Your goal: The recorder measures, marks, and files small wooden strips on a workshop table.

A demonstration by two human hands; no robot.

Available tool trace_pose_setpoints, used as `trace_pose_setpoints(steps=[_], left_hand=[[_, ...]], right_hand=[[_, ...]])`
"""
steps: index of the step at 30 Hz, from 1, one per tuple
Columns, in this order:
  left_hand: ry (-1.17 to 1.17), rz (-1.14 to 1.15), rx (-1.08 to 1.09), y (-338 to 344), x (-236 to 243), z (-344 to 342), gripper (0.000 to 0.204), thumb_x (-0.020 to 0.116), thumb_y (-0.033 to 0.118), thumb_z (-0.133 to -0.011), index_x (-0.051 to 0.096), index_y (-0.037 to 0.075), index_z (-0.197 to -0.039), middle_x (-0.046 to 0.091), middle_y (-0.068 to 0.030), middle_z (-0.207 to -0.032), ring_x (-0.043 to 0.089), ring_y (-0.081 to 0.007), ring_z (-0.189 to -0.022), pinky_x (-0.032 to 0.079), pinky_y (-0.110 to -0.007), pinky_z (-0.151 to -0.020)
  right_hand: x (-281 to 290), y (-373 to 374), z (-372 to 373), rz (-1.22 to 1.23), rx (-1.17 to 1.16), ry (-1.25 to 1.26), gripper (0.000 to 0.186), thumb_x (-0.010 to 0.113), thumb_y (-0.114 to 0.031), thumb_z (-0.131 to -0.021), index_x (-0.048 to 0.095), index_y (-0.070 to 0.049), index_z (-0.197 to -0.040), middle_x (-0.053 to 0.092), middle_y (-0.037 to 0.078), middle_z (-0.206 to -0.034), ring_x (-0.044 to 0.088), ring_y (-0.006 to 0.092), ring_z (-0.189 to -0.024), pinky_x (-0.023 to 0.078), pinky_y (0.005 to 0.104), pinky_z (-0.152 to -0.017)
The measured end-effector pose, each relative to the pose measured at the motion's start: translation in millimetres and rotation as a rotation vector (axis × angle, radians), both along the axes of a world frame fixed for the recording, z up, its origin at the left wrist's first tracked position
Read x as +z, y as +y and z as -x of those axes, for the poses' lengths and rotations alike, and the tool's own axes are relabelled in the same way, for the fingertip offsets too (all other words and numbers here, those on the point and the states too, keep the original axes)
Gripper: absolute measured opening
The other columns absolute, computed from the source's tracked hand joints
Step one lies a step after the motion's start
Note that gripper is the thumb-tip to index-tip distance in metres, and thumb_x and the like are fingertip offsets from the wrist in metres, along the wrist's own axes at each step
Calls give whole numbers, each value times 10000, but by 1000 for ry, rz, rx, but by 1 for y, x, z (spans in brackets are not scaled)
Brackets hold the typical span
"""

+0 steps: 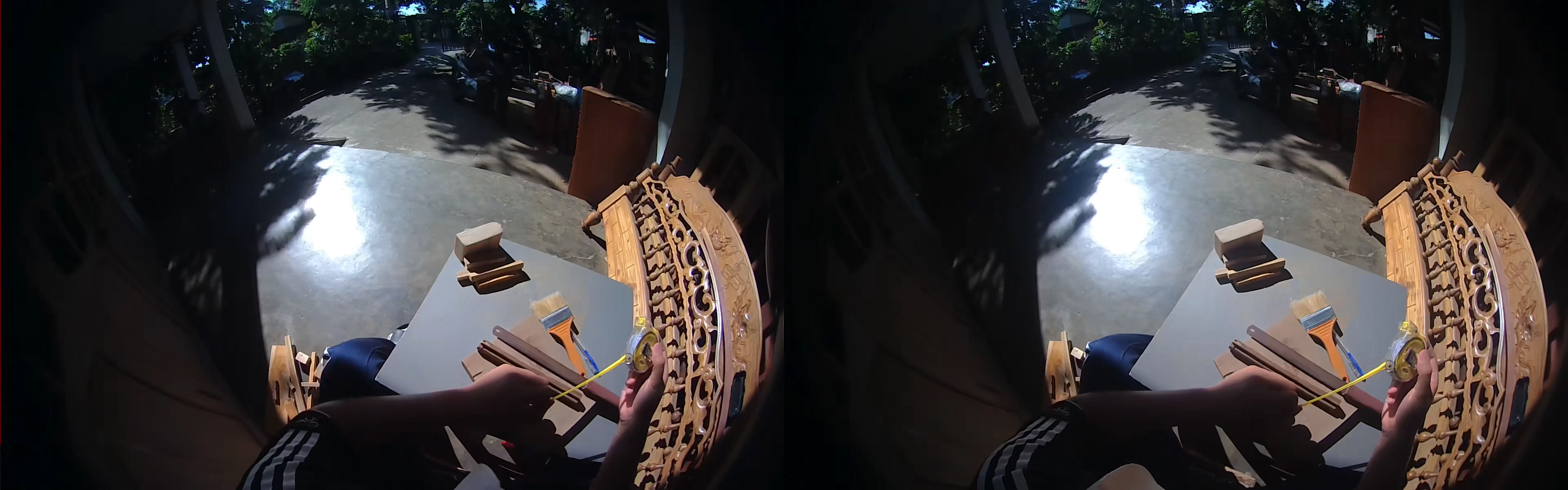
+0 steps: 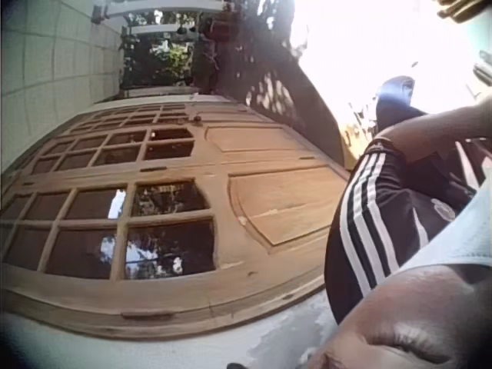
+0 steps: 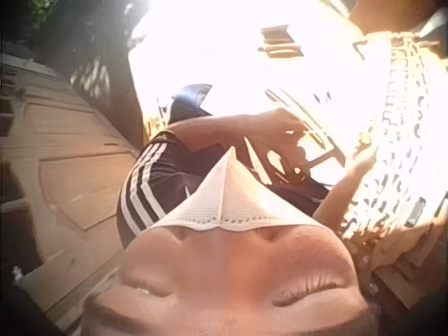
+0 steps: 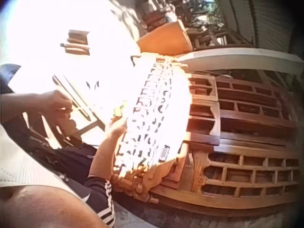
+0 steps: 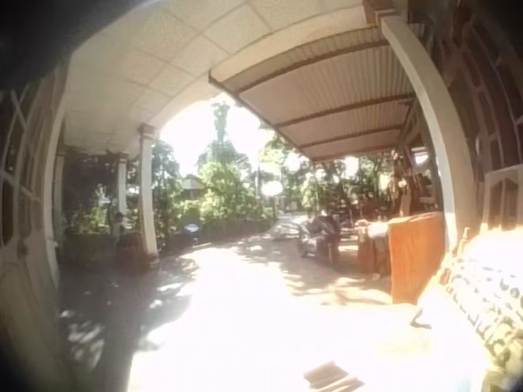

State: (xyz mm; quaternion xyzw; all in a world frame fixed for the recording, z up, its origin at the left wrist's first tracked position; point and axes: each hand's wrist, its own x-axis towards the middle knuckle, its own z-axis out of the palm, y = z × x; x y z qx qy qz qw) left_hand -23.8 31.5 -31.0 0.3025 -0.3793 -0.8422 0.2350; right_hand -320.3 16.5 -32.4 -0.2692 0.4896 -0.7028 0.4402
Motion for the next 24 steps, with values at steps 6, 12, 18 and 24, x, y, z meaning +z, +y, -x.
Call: trace_pose_setpoints(steps=[6,12,18,24], left_hand=[[-462,2107,268,9,-46,26,202,649,276,-848,574,96,-902,532,-2,-837,591,-138,-876,476,-219,-850],[-550,1925,108,19,-40,25,235,692,325,-785,601,115,-839,534,-3,-816,582,-137,-859,482,-238,-803],[-554,1894,-170,22,-31,35,224,692,325,-829,652,105,-845,566,-21,-799,610,-169,-814,503,-272,-755],[-397,1700,-44,58,-43,56,224,628,277,-862,639,60,-809,635,-85,-775,676,-285,-774,557,-379,-678]], right_hand=[[-4,-11,-11,-147,-125,-199,523,635,-441,-956,553,-40,-1283,544,24,-823,382,48,-472,243,161,-353],[-31,-11,-23,244,620,-567,529,410,-370,-1079,382,29,-1426,478,95,-819,433,131,-508,327,211,-369],[-41,-5,30,288,613,-57,468,440,-310,-1070,422,-3,-1423,539,111,-962,575,185,-695,551,296,-488],[15,5,-31,-120,-90,215,751,612,-513,-922,387,-145,-1537,365,158,-1541,410,382,-1372,639,551,-719]])
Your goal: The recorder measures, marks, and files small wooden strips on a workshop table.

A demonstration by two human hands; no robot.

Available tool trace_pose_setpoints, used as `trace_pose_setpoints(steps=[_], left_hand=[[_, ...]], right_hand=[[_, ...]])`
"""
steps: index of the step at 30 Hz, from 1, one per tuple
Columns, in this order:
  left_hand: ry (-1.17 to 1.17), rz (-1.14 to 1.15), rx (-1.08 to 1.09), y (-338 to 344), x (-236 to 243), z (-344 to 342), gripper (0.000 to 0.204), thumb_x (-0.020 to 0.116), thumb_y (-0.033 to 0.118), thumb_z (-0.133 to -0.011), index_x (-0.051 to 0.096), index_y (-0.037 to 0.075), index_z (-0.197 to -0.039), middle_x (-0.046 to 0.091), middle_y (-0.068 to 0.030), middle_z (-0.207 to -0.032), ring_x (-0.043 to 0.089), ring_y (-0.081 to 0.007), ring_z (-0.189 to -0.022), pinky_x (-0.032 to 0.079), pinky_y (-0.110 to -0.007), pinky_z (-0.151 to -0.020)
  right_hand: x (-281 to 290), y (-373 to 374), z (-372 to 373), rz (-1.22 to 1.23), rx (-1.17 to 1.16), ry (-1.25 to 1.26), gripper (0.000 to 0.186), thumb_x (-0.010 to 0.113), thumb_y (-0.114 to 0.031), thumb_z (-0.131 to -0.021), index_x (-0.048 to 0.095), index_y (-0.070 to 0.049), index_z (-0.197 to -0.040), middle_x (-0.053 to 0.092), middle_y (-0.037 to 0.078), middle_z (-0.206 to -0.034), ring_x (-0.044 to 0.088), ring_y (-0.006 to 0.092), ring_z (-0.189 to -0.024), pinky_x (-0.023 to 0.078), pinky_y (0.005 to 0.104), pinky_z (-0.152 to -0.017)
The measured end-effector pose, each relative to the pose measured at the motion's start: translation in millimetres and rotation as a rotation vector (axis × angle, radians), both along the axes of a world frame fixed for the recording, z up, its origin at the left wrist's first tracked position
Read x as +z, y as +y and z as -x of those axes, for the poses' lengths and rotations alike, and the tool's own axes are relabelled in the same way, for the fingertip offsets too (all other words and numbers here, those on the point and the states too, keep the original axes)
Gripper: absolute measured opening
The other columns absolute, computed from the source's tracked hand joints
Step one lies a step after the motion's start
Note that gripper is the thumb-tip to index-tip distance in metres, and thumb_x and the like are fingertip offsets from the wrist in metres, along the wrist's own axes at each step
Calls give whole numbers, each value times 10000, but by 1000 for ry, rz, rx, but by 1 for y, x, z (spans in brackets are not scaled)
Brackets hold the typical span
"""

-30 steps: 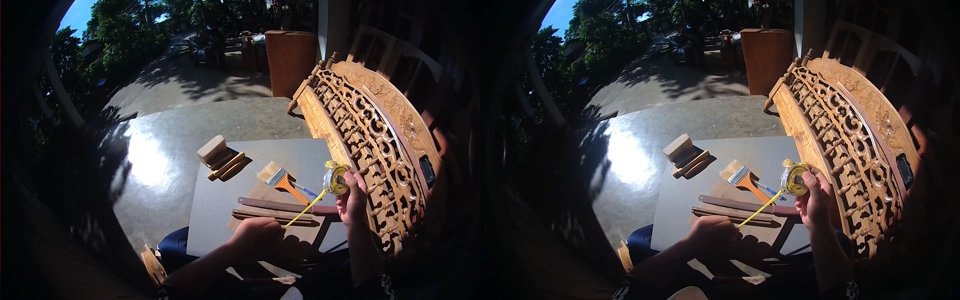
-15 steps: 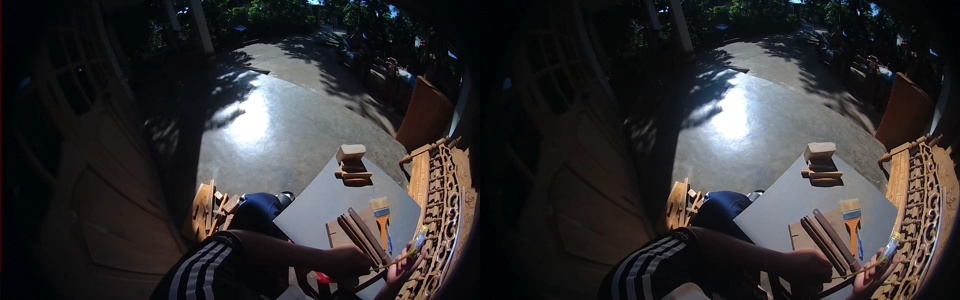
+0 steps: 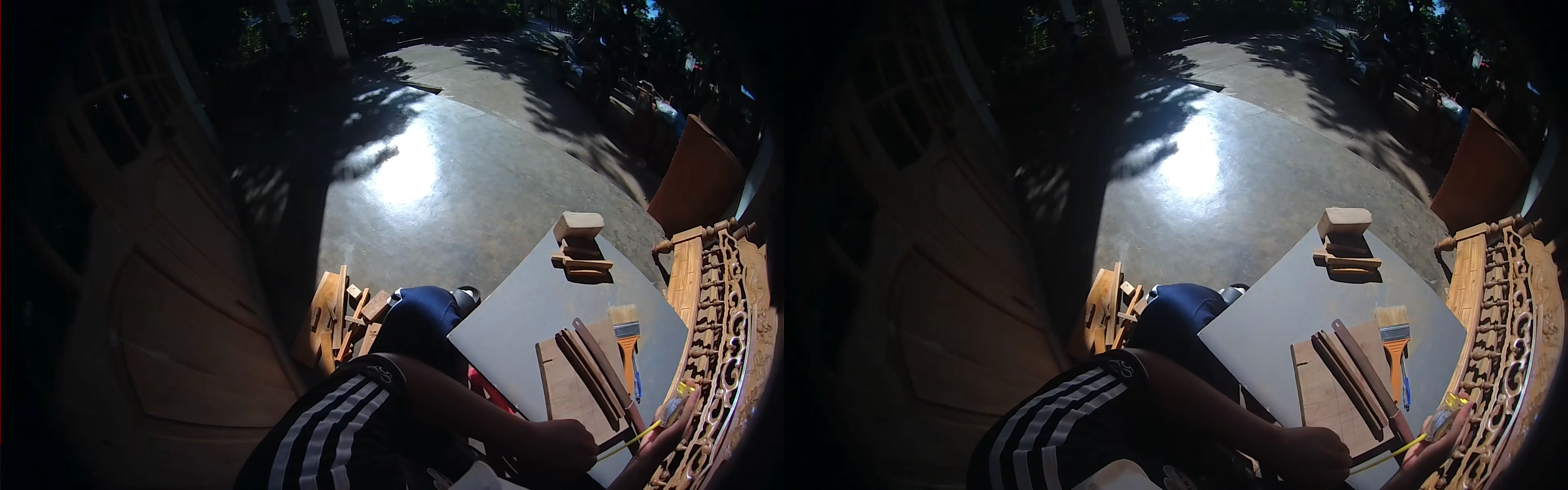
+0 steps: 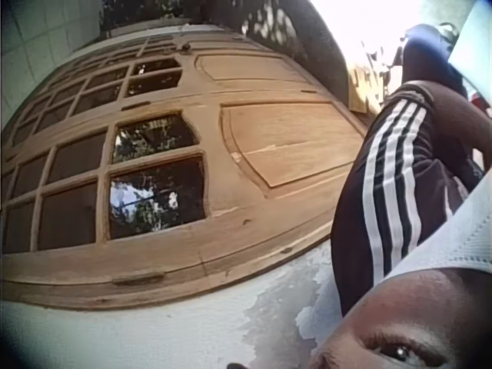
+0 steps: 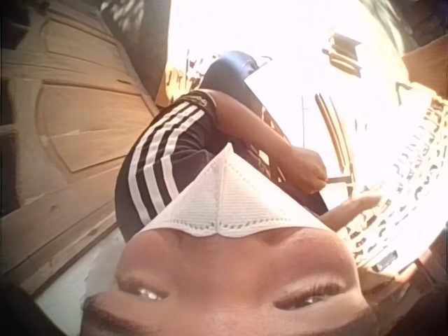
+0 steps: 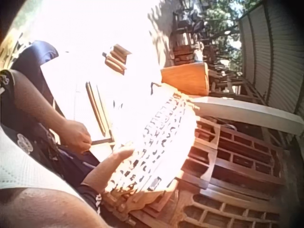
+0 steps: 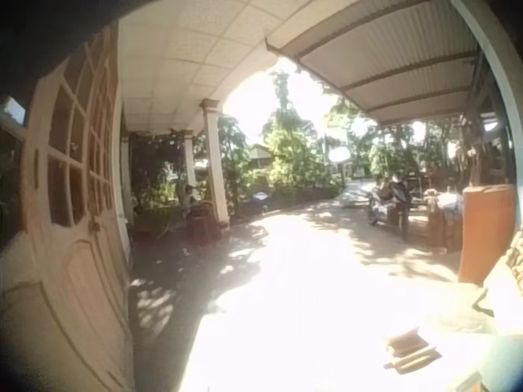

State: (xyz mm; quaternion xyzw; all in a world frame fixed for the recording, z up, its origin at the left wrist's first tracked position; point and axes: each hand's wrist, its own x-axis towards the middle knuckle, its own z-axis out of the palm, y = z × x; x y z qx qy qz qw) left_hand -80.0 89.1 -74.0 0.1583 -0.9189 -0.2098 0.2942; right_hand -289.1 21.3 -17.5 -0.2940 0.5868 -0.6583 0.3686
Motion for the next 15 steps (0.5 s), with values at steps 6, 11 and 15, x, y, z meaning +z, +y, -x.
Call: trace_pose_setpoints(steps=[6,11,15], left_hand=[[163,-44,88,15,3,8,228,622,260,-859,607,60,-748,664,-107,-746,687,-308,-704,561,-418,-615],[151,-247,155,-5,-10,15,237,633,282,-860,635,45,-855,603,-101,-789,664,-270,-823,536,-373,-695],[76,-202,161,-28,29,-35,243,625,297,-939,628,60,-884,595,-91,-847,645,-208,-761,541,-315,-696]], right_hand=[[-25,-13,48,109,-48,-84,589,566,-410,-998,524,16,-1402,524,154,-1421,453,289,-1359,297,440,-1178],[-17,-33,40,170,-90,122,553,550,-422,-1008,553,-14,-1380,519,149,-1417,450,281,-1352,336,450,-1149],[1,-32,32,193,-67,116,546,574,-436,-1012,542,-66,-1412,596,77,-1348,575,220,-1234,422,360,-1079]])
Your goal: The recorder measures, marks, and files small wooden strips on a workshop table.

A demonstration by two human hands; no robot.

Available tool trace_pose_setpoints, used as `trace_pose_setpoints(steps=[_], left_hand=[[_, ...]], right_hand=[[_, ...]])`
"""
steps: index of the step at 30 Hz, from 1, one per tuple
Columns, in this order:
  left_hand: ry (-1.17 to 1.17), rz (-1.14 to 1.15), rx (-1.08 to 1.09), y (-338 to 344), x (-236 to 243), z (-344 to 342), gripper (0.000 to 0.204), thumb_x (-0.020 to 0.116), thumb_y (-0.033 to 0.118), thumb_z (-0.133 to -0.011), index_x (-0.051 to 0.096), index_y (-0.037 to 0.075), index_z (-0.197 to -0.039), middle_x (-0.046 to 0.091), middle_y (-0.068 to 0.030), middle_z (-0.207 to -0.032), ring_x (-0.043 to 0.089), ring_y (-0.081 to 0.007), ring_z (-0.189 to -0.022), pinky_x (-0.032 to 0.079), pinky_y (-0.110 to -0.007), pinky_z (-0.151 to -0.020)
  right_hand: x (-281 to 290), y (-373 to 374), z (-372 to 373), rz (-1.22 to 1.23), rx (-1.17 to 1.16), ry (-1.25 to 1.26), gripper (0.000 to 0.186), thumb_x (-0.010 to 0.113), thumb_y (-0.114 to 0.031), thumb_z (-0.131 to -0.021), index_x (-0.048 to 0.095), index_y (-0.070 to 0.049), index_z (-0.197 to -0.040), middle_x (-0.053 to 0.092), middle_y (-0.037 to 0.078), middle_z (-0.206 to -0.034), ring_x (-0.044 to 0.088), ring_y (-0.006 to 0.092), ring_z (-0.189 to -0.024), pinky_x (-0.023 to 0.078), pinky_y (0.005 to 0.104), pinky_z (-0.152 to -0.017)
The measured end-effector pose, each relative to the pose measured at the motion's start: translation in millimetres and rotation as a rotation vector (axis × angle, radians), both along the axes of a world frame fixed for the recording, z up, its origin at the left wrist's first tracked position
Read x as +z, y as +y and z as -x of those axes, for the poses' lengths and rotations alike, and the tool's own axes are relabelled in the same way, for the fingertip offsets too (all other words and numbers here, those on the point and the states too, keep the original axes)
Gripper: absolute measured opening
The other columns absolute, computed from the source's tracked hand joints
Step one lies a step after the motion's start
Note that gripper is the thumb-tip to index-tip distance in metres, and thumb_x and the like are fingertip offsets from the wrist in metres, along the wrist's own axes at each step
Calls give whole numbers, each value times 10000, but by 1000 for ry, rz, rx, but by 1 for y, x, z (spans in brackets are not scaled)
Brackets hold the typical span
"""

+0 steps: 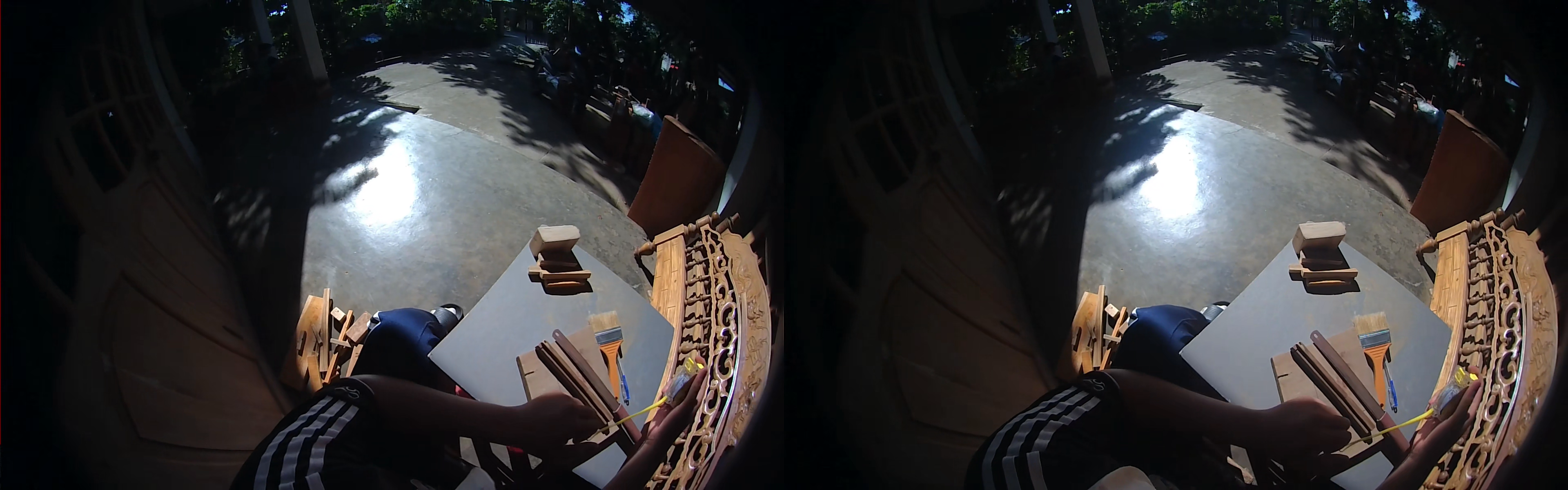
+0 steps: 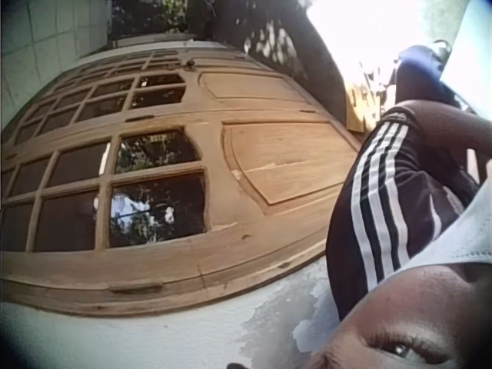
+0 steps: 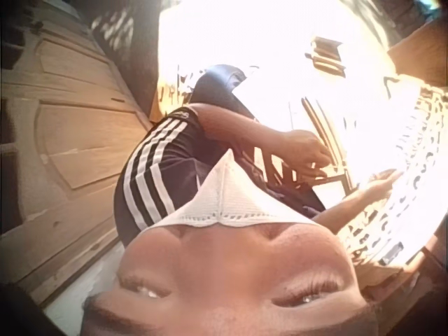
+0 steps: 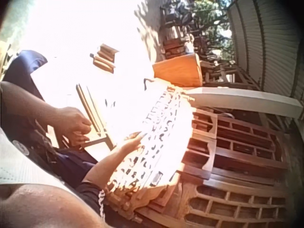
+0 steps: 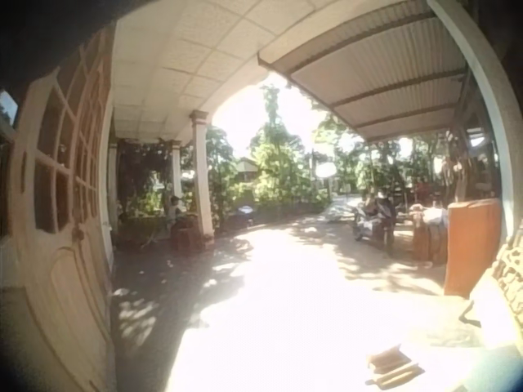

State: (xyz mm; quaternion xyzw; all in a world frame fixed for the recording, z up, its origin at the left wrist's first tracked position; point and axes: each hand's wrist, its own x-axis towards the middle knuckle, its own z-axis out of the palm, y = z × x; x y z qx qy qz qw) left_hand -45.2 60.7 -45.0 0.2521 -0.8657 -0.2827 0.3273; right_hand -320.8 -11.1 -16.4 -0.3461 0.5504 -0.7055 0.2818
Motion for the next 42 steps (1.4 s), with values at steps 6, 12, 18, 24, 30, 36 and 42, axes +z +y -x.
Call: trace_pose_setpoints(steps=[6,12,18,24,30,36,42], left_hand=[[237,-27,156,-27,27,-38,264,674,253,-933,639,56,-1105,598,-93,-1018,695,-211,-884,591,-308,-734],[245,350,206,-30,21,-39,321,712,220,-911,670,78,-1196,633,-84,-1145,706,-212,-961,609,-312,-806],[284,222,201,-31,19,-41,181,728,160,-899,729,78,-1061,684,-51,-995,719,-158,-873,602,-246,-740],[213,274,235,-28,6,-46,206,734,124,-871,709,59,-1064,680,-39,-1056,713,-157,-911,602,-258,-782],[233,163,232,-26,-1,-55,281,740,87,-863,675,74,-1136,682,-42,-1077,712,-168,-931,602,-275,-801],[357,-56,237,-25,5,-58,291,745,25,-835,685,107,-1108,696,-35,-1110,715,-177,-922,598,-294,-814],[291,-106,273,-23,1,-63,241,756,66,-831,679,98,-1057,690,-52,-1060,708,-205,-906,595,-310,-805]], right_hand=[[8,21,-38,-37,614,160,707,636,-621,-917,523,-42,-1308,469,-11,-778,467,89,-497,377,195,-479],[39,30,-83,-255,783,504,837,896,-551,-633,593,-7,-1192,573,0,-834,568,84,-750,464,223,-663],[19,24,-86,-238,830,324,777,867,-572,-707,572,-11,-1158,560,20,-932,555,97,-830,457,227,-717],[18,27,-99,-228,813,454,764,763,-654,-787,571,-4,-1140,559,48,-936,559,120,-840,468,248,-735],[26,36,-106,-343,897,388,826,769,-642,-783,504,-3,-1233,570,88,-941,608,132,-807,518,239,-636],[25,40,-117,-350,862,288,908,794,-618,-764,425,4,-1312,563,106,-977,620,129,-756,518,200,-543],[9,38,-116,-241,798,369,900,760,-644,-782,458,27,-1299,556,114,-1052,596,159,-900,517,261,-733]])
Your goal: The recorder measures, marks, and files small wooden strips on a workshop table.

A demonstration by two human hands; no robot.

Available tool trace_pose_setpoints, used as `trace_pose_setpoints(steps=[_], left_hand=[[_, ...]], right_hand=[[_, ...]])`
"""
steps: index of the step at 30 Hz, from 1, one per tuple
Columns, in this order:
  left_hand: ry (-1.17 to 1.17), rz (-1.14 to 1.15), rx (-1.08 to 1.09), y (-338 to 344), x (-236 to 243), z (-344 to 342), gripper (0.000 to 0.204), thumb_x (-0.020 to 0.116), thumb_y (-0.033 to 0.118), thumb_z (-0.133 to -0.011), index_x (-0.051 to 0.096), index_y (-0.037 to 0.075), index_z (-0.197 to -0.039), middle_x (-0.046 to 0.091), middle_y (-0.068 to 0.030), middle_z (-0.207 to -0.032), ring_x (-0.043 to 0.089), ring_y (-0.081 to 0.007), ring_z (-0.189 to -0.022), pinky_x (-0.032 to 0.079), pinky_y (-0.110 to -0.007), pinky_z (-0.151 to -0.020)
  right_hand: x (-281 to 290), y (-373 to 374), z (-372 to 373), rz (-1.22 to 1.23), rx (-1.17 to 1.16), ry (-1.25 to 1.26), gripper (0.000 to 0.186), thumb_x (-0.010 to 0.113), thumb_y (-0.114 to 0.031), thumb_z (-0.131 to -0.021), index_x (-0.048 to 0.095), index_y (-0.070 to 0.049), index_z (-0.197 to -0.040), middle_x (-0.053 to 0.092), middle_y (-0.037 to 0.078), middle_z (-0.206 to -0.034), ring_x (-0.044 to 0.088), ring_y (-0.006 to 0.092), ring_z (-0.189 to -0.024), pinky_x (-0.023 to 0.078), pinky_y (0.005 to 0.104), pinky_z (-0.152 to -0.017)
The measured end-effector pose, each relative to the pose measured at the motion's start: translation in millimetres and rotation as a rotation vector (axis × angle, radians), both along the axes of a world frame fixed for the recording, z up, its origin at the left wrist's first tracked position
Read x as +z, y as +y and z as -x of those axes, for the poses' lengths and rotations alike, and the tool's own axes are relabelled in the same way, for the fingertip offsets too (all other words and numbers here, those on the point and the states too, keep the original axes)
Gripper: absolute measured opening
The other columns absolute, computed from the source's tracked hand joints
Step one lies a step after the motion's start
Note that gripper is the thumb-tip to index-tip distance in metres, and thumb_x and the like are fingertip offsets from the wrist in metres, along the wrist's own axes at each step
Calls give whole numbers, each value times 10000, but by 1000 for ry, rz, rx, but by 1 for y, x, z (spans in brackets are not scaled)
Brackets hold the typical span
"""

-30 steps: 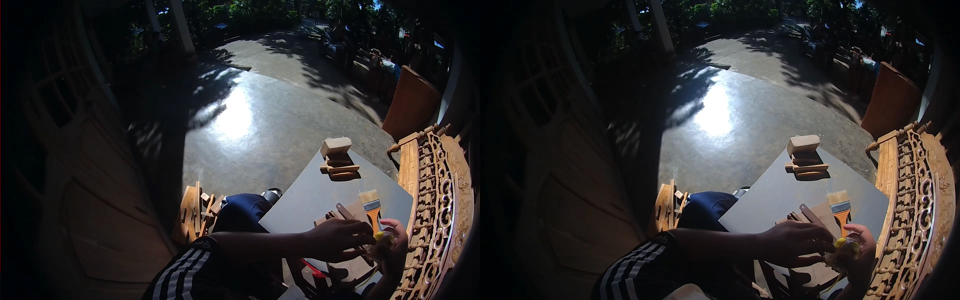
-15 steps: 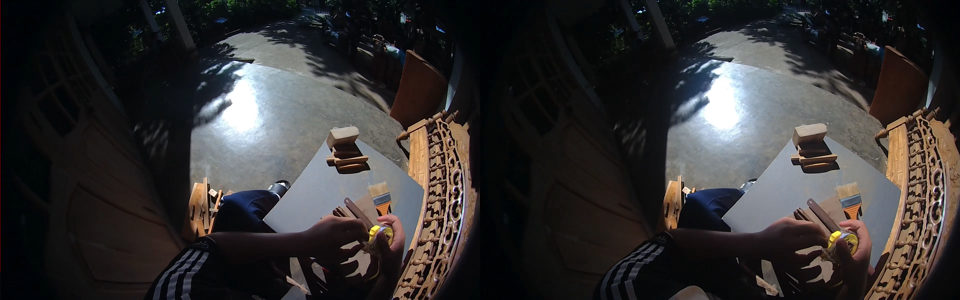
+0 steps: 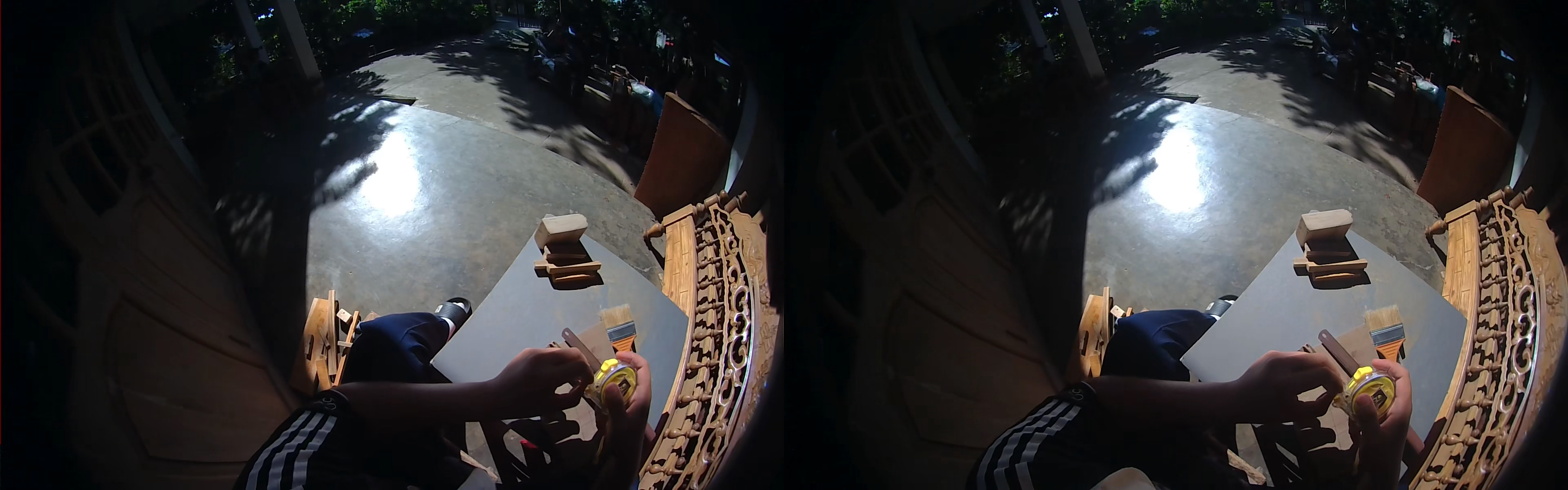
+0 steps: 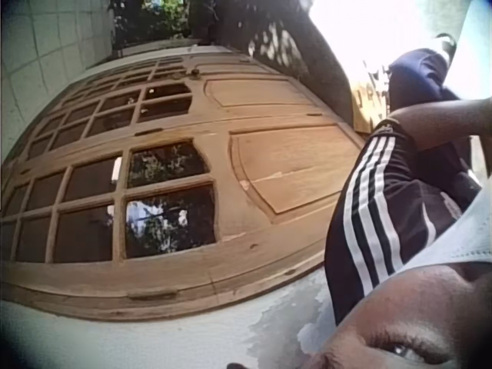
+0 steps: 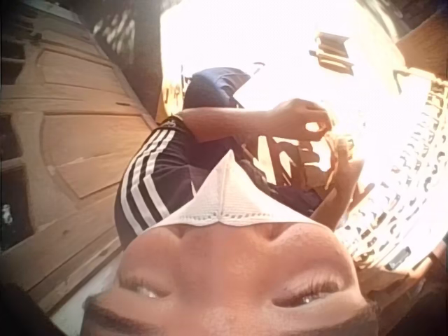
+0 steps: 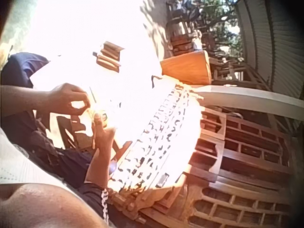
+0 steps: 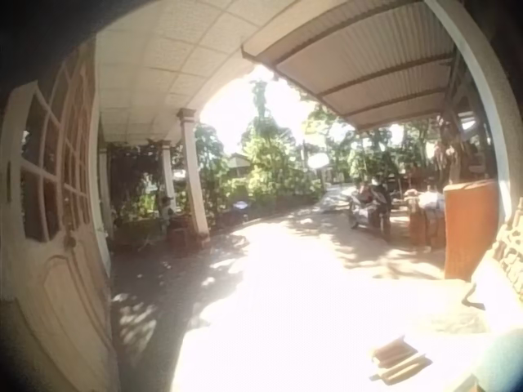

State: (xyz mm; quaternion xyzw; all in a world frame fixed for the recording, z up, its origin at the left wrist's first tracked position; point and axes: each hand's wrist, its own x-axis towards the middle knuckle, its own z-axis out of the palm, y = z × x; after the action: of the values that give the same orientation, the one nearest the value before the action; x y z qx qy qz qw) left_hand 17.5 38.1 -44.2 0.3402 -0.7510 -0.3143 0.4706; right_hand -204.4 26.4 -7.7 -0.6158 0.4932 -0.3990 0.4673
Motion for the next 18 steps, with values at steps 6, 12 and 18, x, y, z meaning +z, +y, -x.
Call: trace_pose_setpoints(steps=[6,12,18], left_hand=[[-7,159,91,0,13,9,242,752,90,-839,652,99,-1059,685,-49,-1019,712,-214,-854,600,-320,-757],[15,19,109,-1,4,11,266,767,85,-822,640,86,-1056,671,-63,-977,712,-228,-844,601,-327,-743],[48,-26,47,-5,2,8,233,757,40,-821,640,57,-1021,666,-67,-966,710,-219,-847,589,-310,-743]], right_hand=[[1,-4,5,-39,-43,-6,862,705,-649,-814,477,33,-1289,545,131,-1080,573,189,-975,510,310,-820],[4,3,-10,6,-36,-14,837,702,-597,-829,445,29,-1322,534,143,-1119,576,209,-1017,509,318,-857],[-1,9,-8,70,-4,8,892,689,-618,-840,398,41,-1367,517,180,-1185,574,241,-1073,510,335,-893]])
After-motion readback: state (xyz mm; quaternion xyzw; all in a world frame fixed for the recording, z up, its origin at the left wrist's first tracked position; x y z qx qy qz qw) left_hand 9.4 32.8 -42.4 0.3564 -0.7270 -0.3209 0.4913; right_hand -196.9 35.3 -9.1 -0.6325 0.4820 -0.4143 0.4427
